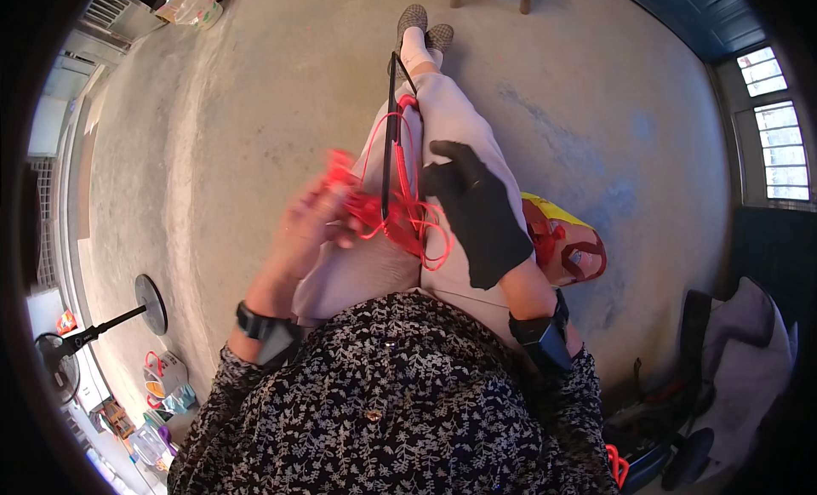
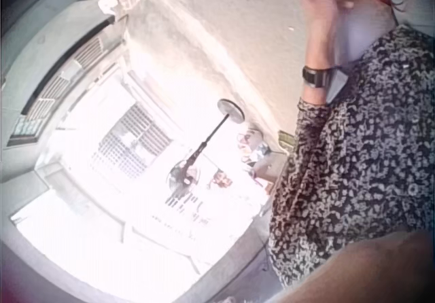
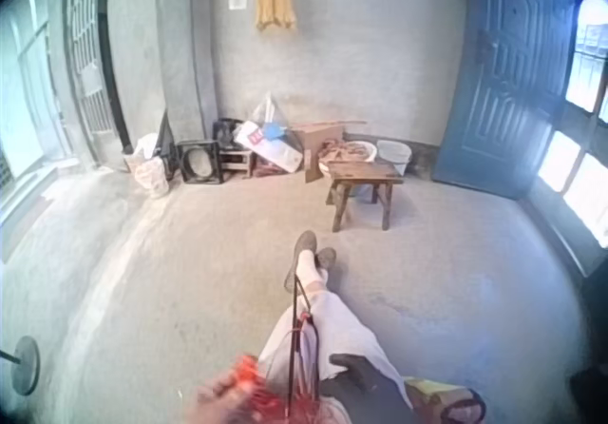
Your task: The person is knotting a red rope around a black handle.
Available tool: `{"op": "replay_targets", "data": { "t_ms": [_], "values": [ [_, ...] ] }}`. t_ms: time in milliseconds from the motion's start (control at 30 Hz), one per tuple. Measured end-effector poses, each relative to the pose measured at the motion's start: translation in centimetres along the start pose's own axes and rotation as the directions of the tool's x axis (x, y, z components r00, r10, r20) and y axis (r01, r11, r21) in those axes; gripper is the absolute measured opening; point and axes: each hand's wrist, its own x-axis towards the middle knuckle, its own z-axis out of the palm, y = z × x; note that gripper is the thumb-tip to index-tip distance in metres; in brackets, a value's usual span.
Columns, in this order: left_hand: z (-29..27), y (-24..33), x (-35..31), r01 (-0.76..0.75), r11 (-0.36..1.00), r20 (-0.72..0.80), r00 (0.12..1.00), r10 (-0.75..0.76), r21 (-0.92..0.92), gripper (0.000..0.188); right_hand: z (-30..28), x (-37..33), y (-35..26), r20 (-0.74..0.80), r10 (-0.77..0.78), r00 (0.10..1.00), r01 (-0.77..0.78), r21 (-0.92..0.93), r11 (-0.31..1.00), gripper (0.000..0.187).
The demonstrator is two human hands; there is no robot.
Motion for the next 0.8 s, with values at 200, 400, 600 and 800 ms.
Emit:
{"op": "replay_targets", "data": {
  "t_ms": [200, 400, 600, 800],
  "values": [
    [-6.9, 9.0, -6.1, -0.146, 0.732, 0.088, 0.959, 0.271, -0.665, 0.031, 1.0, -0.2, -4.2, -0.132, -0.457, 0.88, 0.354, -0.46, 0.814, 0.044],
    [-11.0, 17.1, -14.3, -0.363, 0.367, 0.009, 0.7, 0.714, -0.857, 0.018, 4.5, 1.3, -6.3, 0.496, -0.637, 0.59, 0.795, -0.495, 0.351, 0.033],
    [-12.5, 12.3, -9.1, -0.746, 0.648, -0.538, 0.613, 0.579, -0.153, 0.026, 1.4, -0.1, -7.0, 0.365, -0.054, 0.93, -0.168, 0.549, 0.819, 0.026],
    [-3.6, 1.9, -2.6, -0.175, 0.985, -0.059, 0.983, 0.174, -0.013, 0.025, -0.2, -2.9, -5.3, 0.329, 0.005, 0.944, -0.229, 0.645, 0.729, 0.034]
  ]
}}
